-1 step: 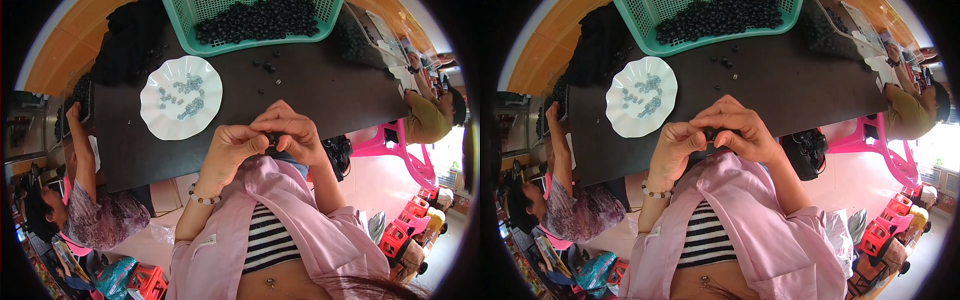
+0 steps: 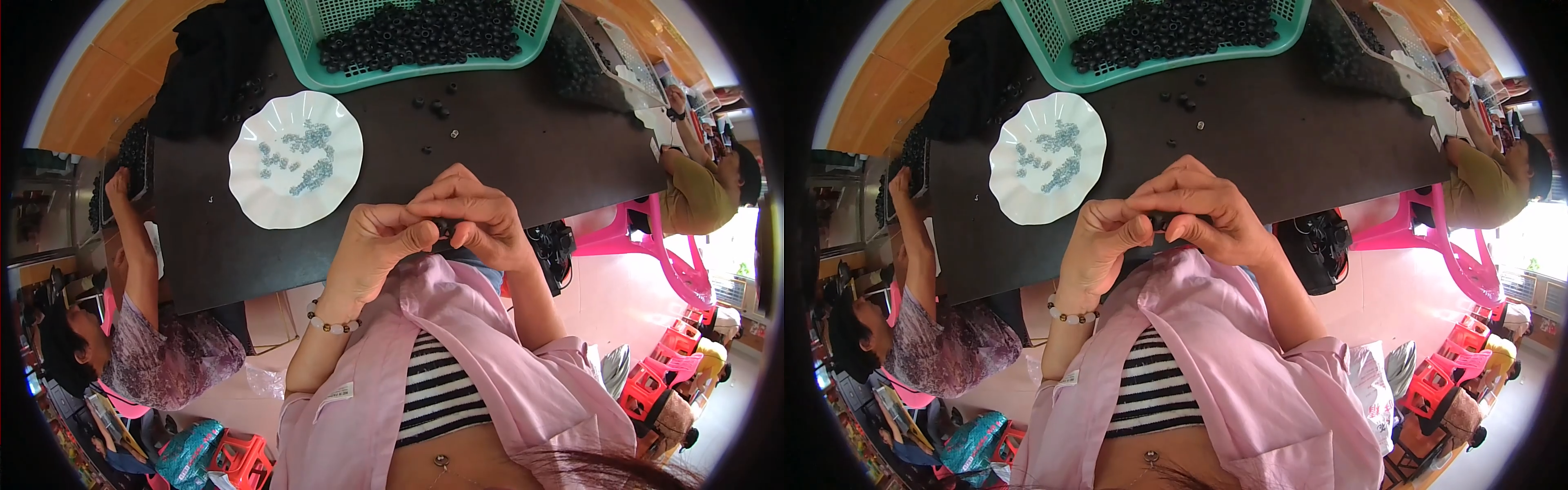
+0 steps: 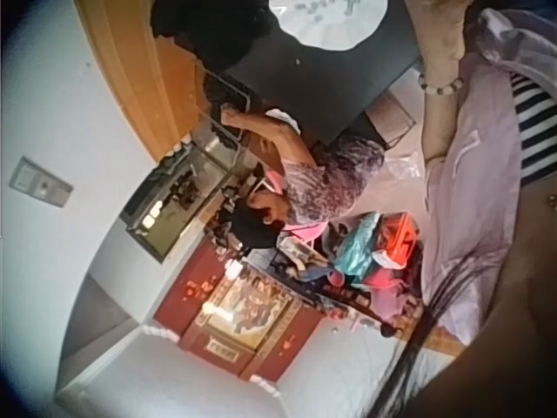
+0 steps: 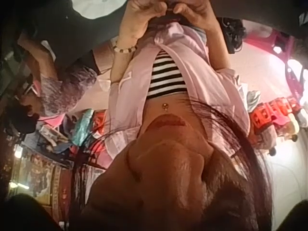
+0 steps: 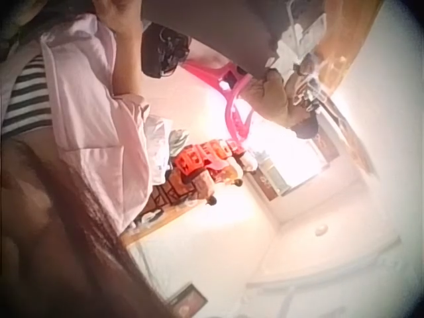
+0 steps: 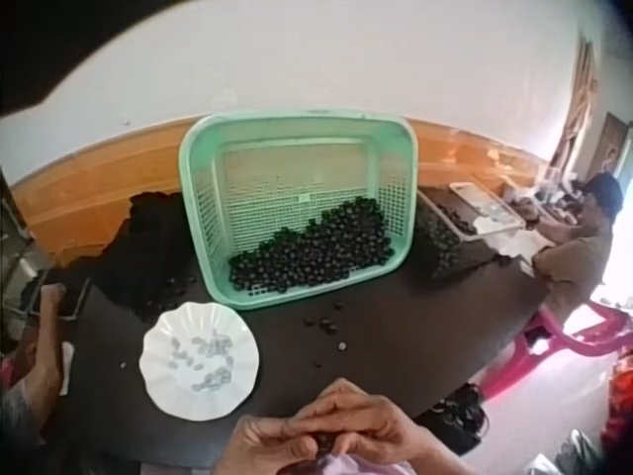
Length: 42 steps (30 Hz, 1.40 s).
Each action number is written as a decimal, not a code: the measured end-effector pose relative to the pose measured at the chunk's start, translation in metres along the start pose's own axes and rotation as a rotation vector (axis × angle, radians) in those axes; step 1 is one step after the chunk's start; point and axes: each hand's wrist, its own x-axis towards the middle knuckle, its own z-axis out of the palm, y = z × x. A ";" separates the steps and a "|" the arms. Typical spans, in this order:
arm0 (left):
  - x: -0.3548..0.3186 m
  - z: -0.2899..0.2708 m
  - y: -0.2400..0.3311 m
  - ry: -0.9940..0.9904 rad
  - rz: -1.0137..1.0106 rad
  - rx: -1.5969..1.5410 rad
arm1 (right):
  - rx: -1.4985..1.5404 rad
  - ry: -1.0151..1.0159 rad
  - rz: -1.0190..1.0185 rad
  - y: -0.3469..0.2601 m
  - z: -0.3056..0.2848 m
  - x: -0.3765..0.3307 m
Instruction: Assembling small blue inserts into black rubber or plastic components at a workstation.
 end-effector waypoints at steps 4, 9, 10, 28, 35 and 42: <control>-0.001 0.000 -0.002 -0.002 -0.025 0.033 | -0.083 -0.055 -0.083 0.000 -0.007 -0.001; -0.005 0.006 -0.003 -0.017 0.003 0.098 | -0.204 0.041 -0.174 -0.009 -0.003 -0.007; -0.006 0.007 -0.002 -0.018 0.023 0.138 | -0.204 0.044 -0.173 -0.009 -0.003 -0.009; -0.007 0.019 -0.001 0.026 0.155 0.358 | -0.182 0.105 -0.110 -0.013 -0.002 -0.019; 0.013 0.016 -0.016 0.076 0.073 -0.027 | -0.054 0.009 0.007 0.009 -0.020 -0.005; 0.020 0.011 -0.019 0.095 0.165 -0.053 | 0.350 0.064 0.134 0.020 -0.022 -0.012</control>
